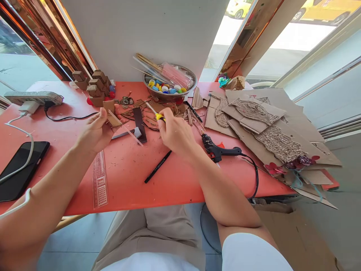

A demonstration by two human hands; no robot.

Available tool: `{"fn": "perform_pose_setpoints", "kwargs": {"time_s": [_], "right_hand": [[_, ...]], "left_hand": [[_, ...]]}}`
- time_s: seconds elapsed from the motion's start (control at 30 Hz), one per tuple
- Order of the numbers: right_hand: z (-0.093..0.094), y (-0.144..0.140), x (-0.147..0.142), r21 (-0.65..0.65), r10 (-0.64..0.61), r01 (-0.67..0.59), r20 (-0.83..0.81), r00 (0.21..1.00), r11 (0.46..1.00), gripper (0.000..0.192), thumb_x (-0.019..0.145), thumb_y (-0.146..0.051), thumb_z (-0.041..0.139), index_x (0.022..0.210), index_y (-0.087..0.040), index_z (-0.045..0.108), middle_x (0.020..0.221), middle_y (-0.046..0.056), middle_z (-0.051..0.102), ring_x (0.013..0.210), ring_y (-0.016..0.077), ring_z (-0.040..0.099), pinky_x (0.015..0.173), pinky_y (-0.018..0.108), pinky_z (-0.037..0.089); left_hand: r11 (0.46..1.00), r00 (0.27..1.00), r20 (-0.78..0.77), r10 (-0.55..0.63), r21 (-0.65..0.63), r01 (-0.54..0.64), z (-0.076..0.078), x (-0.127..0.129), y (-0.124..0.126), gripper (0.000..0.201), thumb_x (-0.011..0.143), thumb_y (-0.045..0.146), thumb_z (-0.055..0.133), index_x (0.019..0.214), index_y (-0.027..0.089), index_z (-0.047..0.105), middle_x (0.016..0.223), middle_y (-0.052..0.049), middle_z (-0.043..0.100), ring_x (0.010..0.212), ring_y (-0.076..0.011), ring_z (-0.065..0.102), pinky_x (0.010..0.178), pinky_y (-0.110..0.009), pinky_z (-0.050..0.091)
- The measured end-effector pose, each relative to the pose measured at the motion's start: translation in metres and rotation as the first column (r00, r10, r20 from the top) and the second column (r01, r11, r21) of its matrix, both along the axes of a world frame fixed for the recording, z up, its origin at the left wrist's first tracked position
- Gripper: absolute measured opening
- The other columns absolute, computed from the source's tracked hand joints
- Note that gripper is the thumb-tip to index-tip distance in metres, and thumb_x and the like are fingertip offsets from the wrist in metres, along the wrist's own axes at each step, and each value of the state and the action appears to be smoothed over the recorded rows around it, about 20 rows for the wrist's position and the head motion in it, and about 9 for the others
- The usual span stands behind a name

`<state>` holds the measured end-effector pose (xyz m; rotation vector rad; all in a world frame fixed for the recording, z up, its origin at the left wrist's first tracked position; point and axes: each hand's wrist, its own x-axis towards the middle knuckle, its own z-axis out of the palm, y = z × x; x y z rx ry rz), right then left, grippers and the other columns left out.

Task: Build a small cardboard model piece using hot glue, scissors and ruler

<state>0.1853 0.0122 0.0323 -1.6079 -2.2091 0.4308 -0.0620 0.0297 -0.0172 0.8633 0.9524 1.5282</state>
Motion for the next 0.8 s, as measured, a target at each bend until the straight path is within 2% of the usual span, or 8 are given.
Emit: {"fn": "perform_pose_setpoints", "kwargs": {"time_s": [0.07,0.13,0.23,0.33,0.43,0.5,0.67,0.8], "right_hand": [[-0.004,0.006,-0.001,0.026,-0.120,0.117,0.109,0.987,0.993,0.036,0.106,-0.029,0.044,0.135,-0.018,0.062,0.104,0.015,0.080,0.084,0.0312,0.072,0.071,0.035,0.044],[-0.009,0.011,-0.002,0.017,-0.156,0.155,0.183,0.971,0.988,0.041,0.105,-0.025,0.042,0.140,-0.017,0.061,0.114,0.020,0.079,0.088,0.0341,0.072,0.072,0.038,0.048],[-0.016,0.014,-0.003,0.068,-0.148,0.137,0.199,0.969,0.988,0.047,0.102,-0.018,0.042,0.145,-0.015,0.059,0.129,0.025,0.074,0.106,0.0385,0.072,0.084,0.046,0.054],[-0.016,0.009,-0.005,0.172,-0.052,0.037,0.083,0.995,0.984,0.038,0.103,-0.023,0.048,0.137,-0.015,0.064,0.133,0.023,0.073,0.125,0.0384,0.068,0.101,0.050,0.053],[-0.013,-0.006,-0.011,0.045,0.180,-0.176,-0.138,0.974,0.983,0.028,0.108,-0.035,0.048,0.121,-0.017,0.066,0.113,0.016,0.079,0.107,0.0303,0.073,0.092,0.039,0.055],[-0.013,-0.016,-0.017,-0.080,0.281,-0.316,-0.290,0.915,0.945,0.027,0.109,-0.040,0.048,0.114,-0.018,0.063,0.096,0.011,0.079,0.090,0.0248,0.074,0.079,0.032,0.053],[-0.019,-0.029,-0.030,-0.080,0.282,-0.350,-0.441,0.852,0.933,0.016,0.104,-0.027,0.044,0.096,-0.022,0.056,0.073,0.001,0.067,0.064,0.0165,0.061,0.066,0.027,0.043],[-0.022,-0.032,-0.036,-0.148,0.263,-0.379,-0.497,0.827,0.913,0.015,0.099,-0.016,0.039,0.099,-0.023,0.052,0.064,-0.004,0.061,0.057,0.0148,0.056,0.062,0.026,0.040]], "left_hand": [[1.000,1.000,0.004,0.022,-0.009,-0.022,0.001,-0.001,0.000,0.017,0.095,0.037,0.085,0.090,0.021,0.081,0.092,-0.003,0.083,0.085,-0.0150,0.079,0.086,-0.028,0.067],[1.000,1.000,0.004,-0.009,-0.022,0.009,0.001,0.002,-0.004,0.015,0.096,0.037,0.085,0.094,0.022,0.081,0.092,-0.003,0.083,0.086,-0.0160,0.080,0.086,-0.029,0.068],[0.997,0.998,0.019,-0.068,-0.042,0.068,0.001,0.011,-0.010,0.017,0.095,0.039,0.086,0.093,0.022,0.080,0.095,-0.003,0.083,0.088,-0.0171,0.081,0.086,-0.032,0.069],[0.996,0.997,0.036,-0.073,-0.045,0.075,0.000,0.014,-0.012,0.021,0.096,0.040,0.085,0.091,0.021,0.080,0.097,-0.004,0.084,0.089,-0.0165,0.081,0.087,-0.032,0.070],[0.999,0.998,0.041,-0.044,-0.008,0.044,0.000,0.012,-0.010,0.020,0.096,0.041,0.085,0.091,0.022,0.081,0.097,-0.002,0.084,0.090,-0.0145,0.080,0.084,-0.027,0.068],[0.999,0.999,0.033,-0.035,0.020,0.035,0.000,0.010,-0.009,0.018,0.095,0.041,0.087,0.091,0.024,0.081,0.097,-0.001,0.084,0.090,-0.0133,0.080,0.081,-0.023,0.067],[0.996,0.999,-0.020,-0.031,0.077,0.032,-0.001,0.012,-0.010,0.021,0.095,0.044,0.086,0.094,0.024,0.083,0.101,-0.004,0.085,0.094,-0.0160,0.081,0.080,-0.025,0.067],[0.995,0.999,-0.035,0.020,0.100,-0.016,0.000,0.014,-0.012,0.024,0.093,0.048,0.087,0.092,0.024,0.081,0.102,-0.005,0.085,0.099,-0.0203,0.081,0.081,-0.030,0.069]]}}
